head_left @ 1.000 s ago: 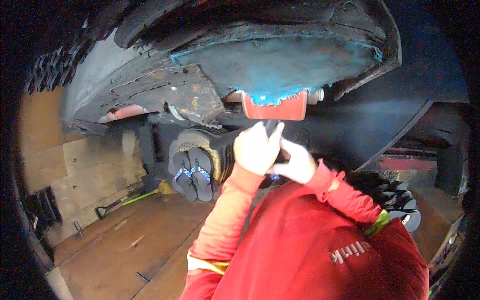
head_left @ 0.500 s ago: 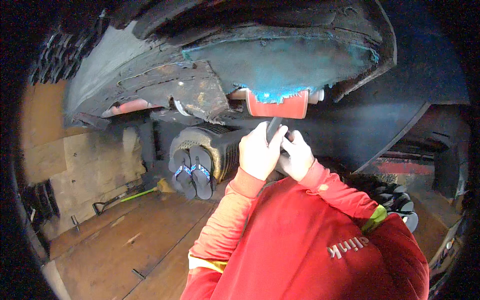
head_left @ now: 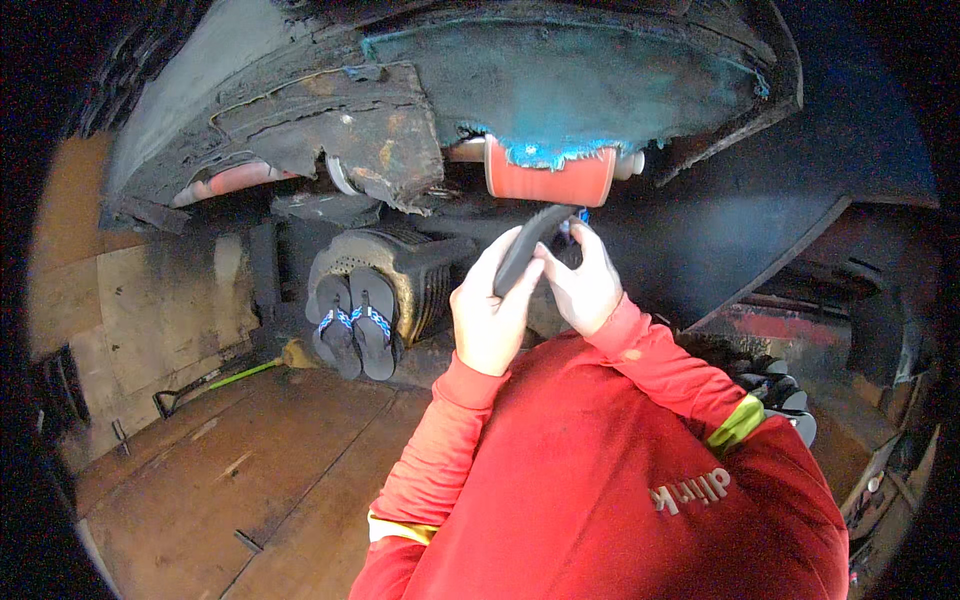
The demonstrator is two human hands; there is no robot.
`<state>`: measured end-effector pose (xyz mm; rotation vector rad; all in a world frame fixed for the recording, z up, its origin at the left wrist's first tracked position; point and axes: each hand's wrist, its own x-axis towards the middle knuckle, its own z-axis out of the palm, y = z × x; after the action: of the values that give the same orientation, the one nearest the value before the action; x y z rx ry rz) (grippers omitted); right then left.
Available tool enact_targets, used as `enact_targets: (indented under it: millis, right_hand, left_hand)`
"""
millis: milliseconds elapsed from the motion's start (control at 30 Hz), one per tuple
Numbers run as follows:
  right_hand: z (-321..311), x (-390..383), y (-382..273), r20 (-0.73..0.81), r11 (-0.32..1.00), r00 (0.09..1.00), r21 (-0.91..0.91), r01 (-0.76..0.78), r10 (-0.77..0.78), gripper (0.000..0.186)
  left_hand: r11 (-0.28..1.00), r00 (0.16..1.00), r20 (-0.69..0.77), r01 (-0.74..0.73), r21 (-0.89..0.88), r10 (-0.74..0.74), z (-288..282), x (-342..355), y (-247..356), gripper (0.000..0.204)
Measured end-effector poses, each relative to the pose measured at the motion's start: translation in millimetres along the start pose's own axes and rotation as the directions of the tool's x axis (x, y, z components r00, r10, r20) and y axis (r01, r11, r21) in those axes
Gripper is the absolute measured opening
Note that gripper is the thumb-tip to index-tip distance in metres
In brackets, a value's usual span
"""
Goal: The person repeatedly presses the soles of flip-flops against a rotating grinding wheel to smooth or shape them. After each sandal, they place it on a growing stack on the workbench and pick up the next one. The process continues for multiple sandals in a repetitive cycle.
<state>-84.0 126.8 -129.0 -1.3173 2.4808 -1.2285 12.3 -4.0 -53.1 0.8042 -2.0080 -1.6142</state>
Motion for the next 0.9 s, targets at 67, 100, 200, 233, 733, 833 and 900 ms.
enact_targets:
  millis: [67,100,200,233,733,833,900]
  right_hand:
    - [3.2,-8.8,8.6,0.017,0.797,0.933,0.514,-0.316,0.359,0.060]
    - [4.4,-12.2,12.1,0.268,0.245,0.653,0.775,-0.583,0.708,0.063]
    - [11.0,-4.0,23.0,0.759,-0.624,0.365,0.651,-0.432,0.539,0.057]
    - [13.5,4.6,25.2,0.735,-0.590,0.586,0.653,-0.474,0.343,0.051]
    - [4.0,45.5,13.7,0.718,-0.607,0.661,0.631,-0.483,0.220,0.049]
    - [-2.8,46.9,2.6,0.722,-0.594,0.653,0.634,-0.495,0.226,0.051]
    - [-9.6,48.9,-6.5,0.724,-0.604,0.661,0.621,-0.500,0.197,0.051]
  left_hand:
    - [0.999,1.000,-0.001,0.005,0.048,-0.005,-9.5,-4.3,-8.6,0.039]
    - [0.999,0.999,0.020,0.030,0.032,-0.031,-13.2,-8.5,-9.1,0.039]
    - [0.992,0.991,0.093,0.083,0.097,-0.092,-24.0,-12.9,3.5,0.034]
    - [0.990,0.995,0.093,0.015,0.143,-0.029,-25.3,-10.8,12.1,0.033]
    - [0.900,0.960,0.265,-0.035,0.434,-0.091,-13.7,49.1,88.3,0.022]
    - [0.880,0.948,0.266,0.029,0.474,-0.174,-22.3,47.4,100.1,0.035]
    - [0.881,0.956,0.265,-0.011,0.473,-0.130,-26.2,44.0,109.4,0.026]
